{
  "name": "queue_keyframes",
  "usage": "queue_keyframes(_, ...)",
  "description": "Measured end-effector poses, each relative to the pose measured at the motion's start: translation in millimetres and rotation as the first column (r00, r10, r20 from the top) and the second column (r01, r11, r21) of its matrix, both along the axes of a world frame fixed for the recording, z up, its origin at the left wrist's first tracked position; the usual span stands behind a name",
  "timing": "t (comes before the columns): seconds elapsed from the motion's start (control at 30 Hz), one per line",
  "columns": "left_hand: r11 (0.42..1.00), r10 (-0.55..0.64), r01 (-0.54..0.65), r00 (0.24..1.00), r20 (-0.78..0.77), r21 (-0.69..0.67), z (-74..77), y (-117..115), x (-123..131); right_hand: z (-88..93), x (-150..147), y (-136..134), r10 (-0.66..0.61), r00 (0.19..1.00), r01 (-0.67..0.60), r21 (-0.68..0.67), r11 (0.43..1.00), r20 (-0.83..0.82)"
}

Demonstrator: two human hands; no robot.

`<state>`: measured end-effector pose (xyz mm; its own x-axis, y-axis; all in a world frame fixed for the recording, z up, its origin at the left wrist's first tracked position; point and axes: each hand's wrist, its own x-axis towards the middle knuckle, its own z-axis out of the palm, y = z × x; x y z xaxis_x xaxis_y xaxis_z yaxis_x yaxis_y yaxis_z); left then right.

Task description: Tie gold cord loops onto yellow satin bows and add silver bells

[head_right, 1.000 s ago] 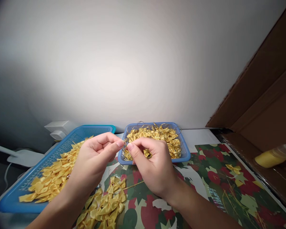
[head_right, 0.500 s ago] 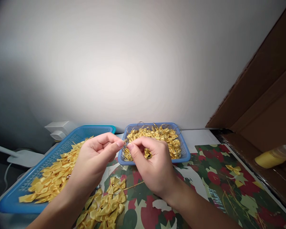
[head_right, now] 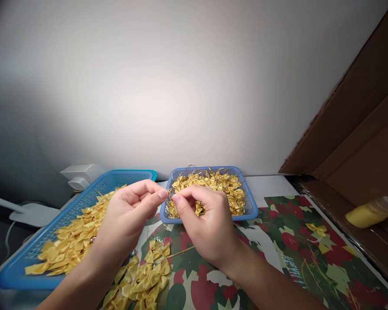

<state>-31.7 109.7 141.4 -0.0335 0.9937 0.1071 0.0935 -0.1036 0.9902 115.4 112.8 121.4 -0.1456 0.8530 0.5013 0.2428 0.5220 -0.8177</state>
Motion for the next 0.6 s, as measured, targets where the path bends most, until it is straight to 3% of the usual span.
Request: queue_keyframes(0.6, 1.0, 0.005, -0.006, 0.998, 0.067, 0.015, 1.5, 3.2, 2.5, -2.7, 0.0, -0.2, 0.0, 1.0, 0.0, -0.013, 1.0, 0.002)
